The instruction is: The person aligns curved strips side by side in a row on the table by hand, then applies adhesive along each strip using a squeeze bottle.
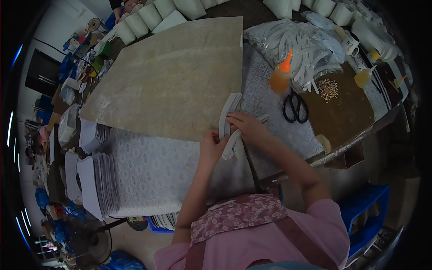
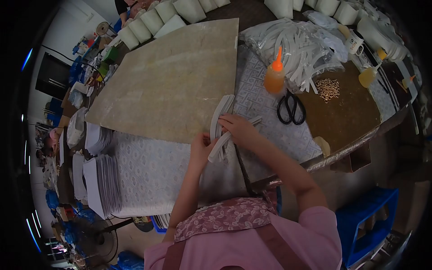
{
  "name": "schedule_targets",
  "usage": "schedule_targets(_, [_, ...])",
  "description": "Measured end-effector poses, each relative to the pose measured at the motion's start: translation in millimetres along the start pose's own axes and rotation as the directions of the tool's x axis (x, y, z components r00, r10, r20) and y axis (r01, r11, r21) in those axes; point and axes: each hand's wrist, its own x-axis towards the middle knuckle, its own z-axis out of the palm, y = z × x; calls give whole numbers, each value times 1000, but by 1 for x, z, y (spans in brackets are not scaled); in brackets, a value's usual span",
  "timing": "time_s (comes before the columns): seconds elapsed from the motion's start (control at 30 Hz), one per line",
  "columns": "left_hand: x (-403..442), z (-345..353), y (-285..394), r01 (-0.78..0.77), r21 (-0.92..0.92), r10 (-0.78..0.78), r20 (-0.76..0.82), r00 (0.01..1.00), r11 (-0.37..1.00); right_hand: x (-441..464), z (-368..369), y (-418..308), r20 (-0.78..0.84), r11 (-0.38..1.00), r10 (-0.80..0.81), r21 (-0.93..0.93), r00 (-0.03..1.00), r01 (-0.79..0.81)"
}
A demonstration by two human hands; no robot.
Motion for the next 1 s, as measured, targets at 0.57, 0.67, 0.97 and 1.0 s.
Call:
schedule_targets(0.57, [-8, -6, -1, 123, -109, -131, -64, 989, 986, 1, 7, -21, 27, 981, 48, -189, 998, -42])
schedule_targets(0.67, [-5, -6, -11, 135, -135, -140, -26, 990, 982, -1, 9, -18, 26, 983, 37, -184, 999, -32])
schedule_targets(0.97, [-4, -9, -5, 46, 109, -43, -26, 999, 993, 3, 7, -18, 19, 981, 18, -193, 1000, -14])
schedule_targets(1.0, [-5, -11, -1, 59, 117, -57, -20, 998, 991, 2, 7, -18, 8, 984, 25, -175, 1000, -23])
